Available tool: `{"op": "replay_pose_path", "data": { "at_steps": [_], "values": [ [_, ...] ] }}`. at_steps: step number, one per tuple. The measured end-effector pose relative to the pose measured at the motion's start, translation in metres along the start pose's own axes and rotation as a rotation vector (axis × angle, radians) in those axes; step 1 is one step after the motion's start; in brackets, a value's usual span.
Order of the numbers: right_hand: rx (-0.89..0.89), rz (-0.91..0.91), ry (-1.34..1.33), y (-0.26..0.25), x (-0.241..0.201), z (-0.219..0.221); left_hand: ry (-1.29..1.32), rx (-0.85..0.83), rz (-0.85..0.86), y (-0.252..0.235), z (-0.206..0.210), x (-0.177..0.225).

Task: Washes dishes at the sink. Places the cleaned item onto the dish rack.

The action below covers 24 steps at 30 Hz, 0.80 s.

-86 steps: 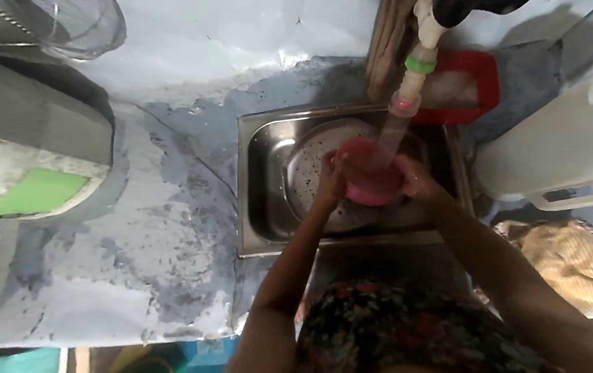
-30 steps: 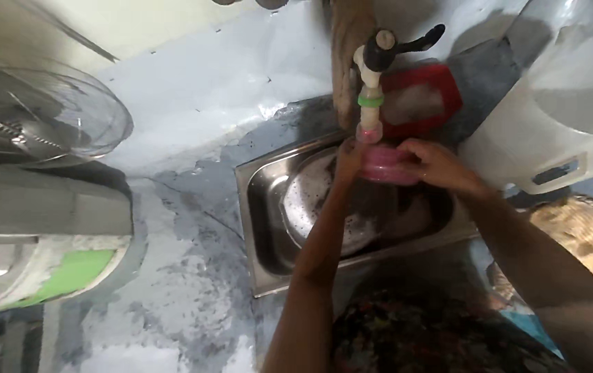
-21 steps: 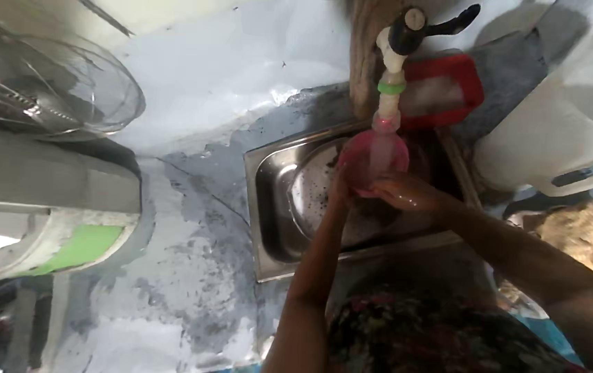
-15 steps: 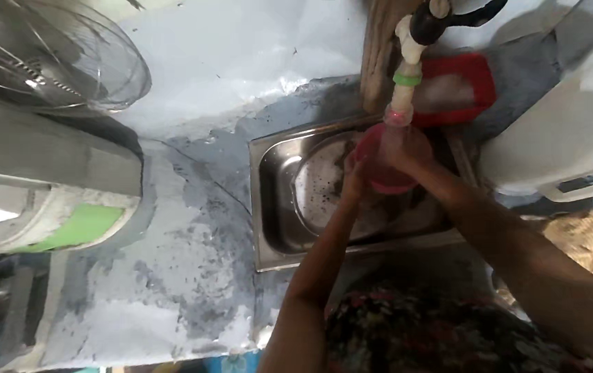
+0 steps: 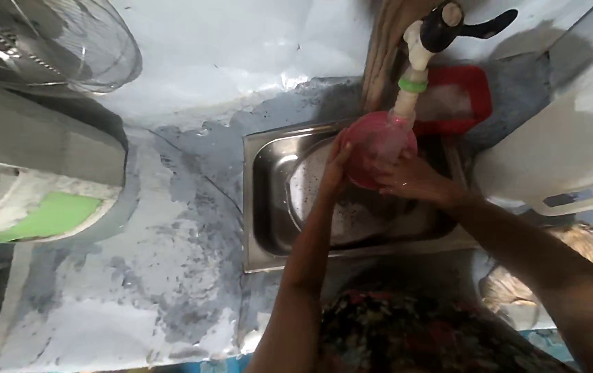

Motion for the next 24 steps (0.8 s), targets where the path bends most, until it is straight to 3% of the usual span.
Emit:
{"op": "replay_pose_path", "data": {
  "at_steps": [2, 5, 10, 12, 15, 17, 20, 24],
  "values": [
    [0.119, 0.022, -0.094, 0.004, -0.006, -0.006, -0.081, -0.007, -0.082, 0.001, -0.002, 0.015],
    [0.380, 0.173, -0.493, 0.013, -0.020, -0.024, -0.207, 0.009, -0.263, 0.006, -0.003, 0.021],
    [0.855, 0.515, -1.175, 0.020, -0.009, -0.025, -0.185, -0.068, -0.276, 0.010, 0.001, -0.017],
    [1.000, 0.542, -1.451, 0.024, 0.002, -0.006, -0.093, -0.141, -0.303, 0.010, -0.003, -0.033],
    [1.104, 0.488, -1.715, 0.035, 0.013, 0.018, -0.057, -0.114, -0.375, 0.019, -0.005, -0.037],
    [1.074, 0.565, -1.600, 0.042, 0.012, 0.014, -0.072, -0.085, -0.414, 0.029, -0.003, -0.026],
    [0.877, 0.780, -1.074, 0.054, 0.009, -0.018, -0.186, 0.007, -0.348, 0.044, -0.006, -0.001],
    [1.006, 0.638, -0.613, 0.054, 0.015, -0.101, -0.686, 0.133, -0.075, 0.066, -0.017, 0.040]
  ]
}}
Point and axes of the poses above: each hand's wrist, its own y-axis away from the middle knuckle, its own z-axis out of the palm, x = y × z, the point moved 2 cm from there along -y, towards the middle knuckle, and after that the axes turned 13 degrees about -z, right-handed, at the moved point
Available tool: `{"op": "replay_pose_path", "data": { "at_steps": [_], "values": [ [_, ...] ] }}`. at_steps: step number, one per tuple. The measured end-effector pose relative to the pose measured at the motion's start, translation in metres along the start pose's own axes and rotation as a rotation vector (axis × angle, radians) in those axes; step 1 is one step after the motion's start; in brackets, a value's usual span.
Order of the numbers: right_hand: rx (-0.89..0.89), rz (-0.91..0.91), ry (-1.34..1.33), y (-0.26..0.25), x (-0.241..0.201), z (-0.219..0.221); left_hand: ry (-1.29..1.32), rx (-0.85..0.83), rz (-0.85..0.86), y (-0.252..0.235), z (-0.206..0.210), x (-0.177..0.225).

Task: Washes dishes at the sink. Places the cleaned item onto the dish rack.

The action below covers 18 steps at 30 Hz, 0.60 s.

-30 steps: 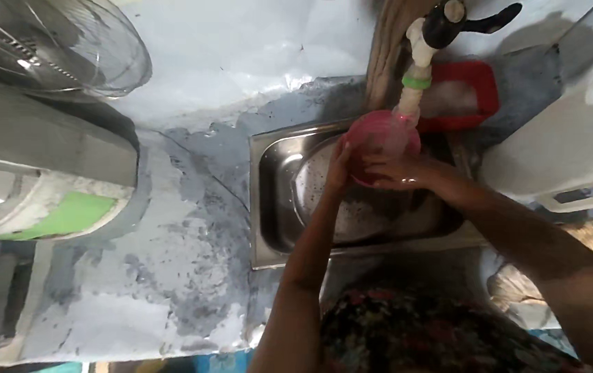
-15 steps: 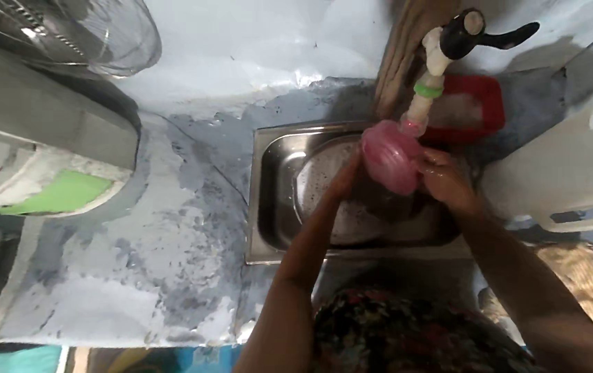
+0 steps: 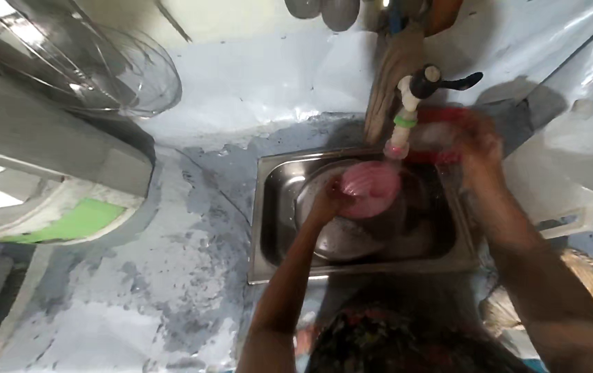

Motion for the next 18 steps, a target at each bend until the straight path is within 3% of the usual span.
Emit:
{"op": "replay_pose_path", "data": {
  "at_steps": [2, 6, 11, 15, 18],
  "values": [
    [0.017, -0.138, 0.110, -0.027, -0.034, -0.014, -0.220, 0.104, 0.097, 0.011, -0.017, 0.007],
    [-0.016, -0.183, 0.221, -0.041, -0.065, -0.008, -0.437, 0.215, 0.015, 0.038, -0.046, 0.023],
    [-0.013, -0.198, 0.309, 0.000, -0.077, 0.014, -0.468, 0.312, -0.016, 0.060, -0.086, 0.027],
    [-0.145, -0.277, 0.366, 0.026, -0.097, 0.037, -0.458, 0.275, -0.037, 0.067, -0.106, 0.038],
    [-0.192, -0.284, 0.407, 0.028, -0.097, 0.031, -0.460, 0.245, -0.080, 0.064, -0.114, 0.044]
  ]
}}
Point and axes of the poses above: each hand's wrist, its own y-axis away from the middle knuckle, its own z-axis out of the palm, x = y × z, the point moved 2 cm from there along -y, towards the middle knuckle, and after that the axes turned 13 degrees about -z, right-handed, at the moved point
